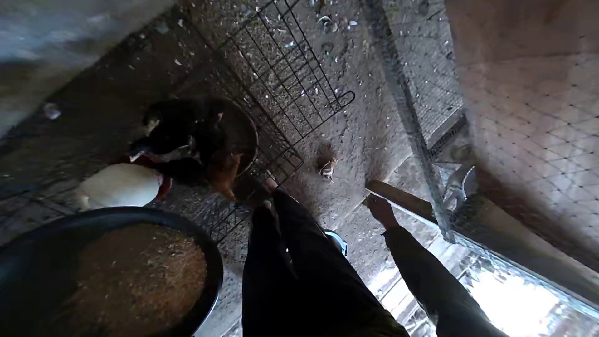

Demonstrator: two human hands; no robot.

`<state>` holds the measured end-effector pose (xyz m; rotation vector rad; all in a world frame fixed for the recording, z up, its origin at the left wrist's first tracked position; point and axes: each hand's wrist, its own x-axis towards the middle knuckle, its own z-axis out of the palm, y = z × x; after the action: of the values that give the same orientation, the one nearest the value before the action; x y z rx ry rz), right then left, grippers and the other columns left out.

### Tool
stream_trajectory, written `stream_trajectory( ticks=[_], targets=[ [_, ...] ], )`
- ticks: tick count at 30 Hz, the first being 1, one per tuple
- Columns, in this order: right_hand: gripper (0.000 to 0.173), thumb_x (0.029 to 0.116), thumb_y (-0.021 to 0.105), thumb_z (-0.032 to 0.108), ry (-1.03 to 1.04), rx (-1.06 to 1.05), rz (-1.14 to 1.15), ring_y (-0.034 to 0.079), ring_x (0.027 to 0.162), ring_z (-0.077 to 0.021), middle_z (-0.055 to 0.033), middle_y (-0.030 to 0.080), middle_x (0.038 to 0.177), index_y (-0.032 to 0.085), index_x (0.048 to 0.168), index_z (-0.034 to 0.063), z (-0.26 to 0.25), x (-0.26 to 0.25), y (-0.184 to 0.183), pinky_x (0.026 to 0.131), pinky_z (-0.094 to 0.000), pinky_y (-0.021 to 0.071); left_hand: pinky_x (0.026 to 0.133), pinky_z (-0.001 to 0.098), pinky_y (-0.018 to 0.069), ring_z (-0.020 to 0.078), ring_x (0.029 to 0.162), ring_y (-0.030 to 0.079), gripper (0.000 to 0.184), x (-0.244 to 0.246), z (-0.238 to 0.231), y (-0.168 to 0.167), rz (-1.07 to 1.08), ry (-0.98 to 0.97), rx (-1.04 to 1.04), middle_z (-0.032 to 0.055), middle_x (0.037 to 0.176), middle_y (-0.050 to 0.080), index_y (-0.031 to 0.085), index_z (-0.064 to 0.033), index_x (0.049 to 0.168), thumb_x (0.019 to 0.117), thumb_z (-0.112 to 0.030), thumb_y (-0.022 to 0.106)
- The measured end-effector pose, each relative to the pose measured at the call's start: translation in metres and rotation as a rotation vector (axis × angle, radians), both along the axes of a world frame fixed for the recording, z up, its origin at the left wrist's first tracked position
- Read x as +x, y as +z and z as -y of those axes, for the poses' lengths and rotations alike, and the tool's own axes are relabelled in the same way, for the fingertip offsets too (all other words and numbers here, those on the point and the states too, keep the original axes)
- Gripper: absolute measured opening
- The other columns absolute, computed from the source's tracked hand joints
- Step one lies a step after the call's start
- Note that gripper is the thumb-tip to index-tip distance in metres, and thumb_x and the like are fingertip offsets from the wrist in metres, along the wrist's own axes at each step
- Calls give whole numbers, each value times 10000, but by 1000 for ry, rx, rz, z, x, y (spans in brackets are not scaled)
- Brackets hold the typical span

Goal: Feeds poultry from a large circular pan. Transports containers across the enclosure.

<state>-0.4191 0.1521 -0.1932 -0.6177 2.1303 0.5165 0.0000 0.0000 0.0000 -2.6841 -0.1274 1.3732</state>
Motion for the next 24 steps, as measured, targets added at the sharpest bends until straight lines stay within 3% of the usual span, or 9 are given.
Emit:
stream_trajectory(
  ticks=[3, 6, 8, 9, 11, 13, 18, 22, 24],
  targets=[
    [388, 1093, 485, 259, 76, -102, 33, 662, 1154, -371, -253, 680, 1227, 631, 1319, -20, 52, 16, 15, 1052, -538, 483, 836, 172, 446, 103, 898, 575, 178, 9, -7, -3, 84, 423, -381, 149, 1026, 609, 585, 81, 1061, 1034, -34, 453],
    [401, 1070, 555, 314, 109, -197, 14, 701, 997, -368, -244, 714, 1084, 667, 1224, -39, 104, 39, 35, 954, -555, 522, 846, 166, 433, 104, 904, 562, 199, 10, 13, 6, 112, 405, -291, 157, 1029, 610, 601, 100, 1055, 1042, -18, 441],
    [398, 1092, 503, 318, 159, -286, 17, 718, 899, -331, -209, 727, 1002, 669, 1229, -17, 126, 55, 44, 885, -534, 557, 820, 154, 431, 81, 867, 559, 179, 38, -8, -18, 240, 528, -264, 129, 982, 606, 591, 91, 1040, 1034, 23, 425],
    [394, 1103, 474, 307, 181, -327, 33, 716, 879, -316, -197, 727, 992, 665, 1247, -7, 134, 63, 49, 868, -523, 561, 825, 174, 446, 80, 872, 564, 183, 71, -55, -44, 270, 635, -390, 120, 985, 599, 564, 91, 1084, 1033, 50, 393],
    [381, 1112, 426, 253, 277, -382, 87, 721, 944, -302, -190, 728, 1085, 642, 1316, 14, 151, 81, 56, 902, -501, 564, 823, 246, 539, 73, 941, 616, 186, 161, -227, -117, -16, 588, -964, 78, 1033, 591, 430, 34, 1163, 1000, 16, 344],
    [364, 1098, 446, 207, 389, -470, 146, 720, 996, -294, -201, 712, 1166, 635, 1335, 5, 164, 104, 56, 920, -469, 574, 680, 268, 582, 44, 776, 655, 160, 194, -290, -161, 192, 700, -971, -38, 858, 640, 488, -115, 1030, 928, -30, 399],
    [344, 1042, 572, 181, 472, -634, 356, 707, 1003, -280, -241, 686, 1194, 645, 1286, -50, 177, 165, 47, 895, -393, 580, 686, 292, 573, 59, 774, 632, 198, 200, -266, -152, 301, 717, -773, -33, 883, 609, 496, -120, 1055, 885, -25, 459],
    [318, 1033, 555, 150, 596, -743, 508, 716, 965, -283, -236, 702, 1130, 677, 1227, -71, 183, 210, 26, 885, -410, 593, 710, 293, 570, 59, 812, 623, 244, 201, -249, -144, 301, 690, -760, -14, 938, 596, 490, -88, 1129, 897, -20, 462],
    [321, 1045, 526, 149, 669, -733, 568, 715, 1036, -319, -240, 708, 1157, 688, 1223, -63, 191, 242, 16, 945, -443, 576, 707, 286, 574, 53, 807, 632, 245, 203, -247, -145, 309, 696, -781, -19, 924, 608, 494, -90, 1115, 888, -5, 462]
  ],
)
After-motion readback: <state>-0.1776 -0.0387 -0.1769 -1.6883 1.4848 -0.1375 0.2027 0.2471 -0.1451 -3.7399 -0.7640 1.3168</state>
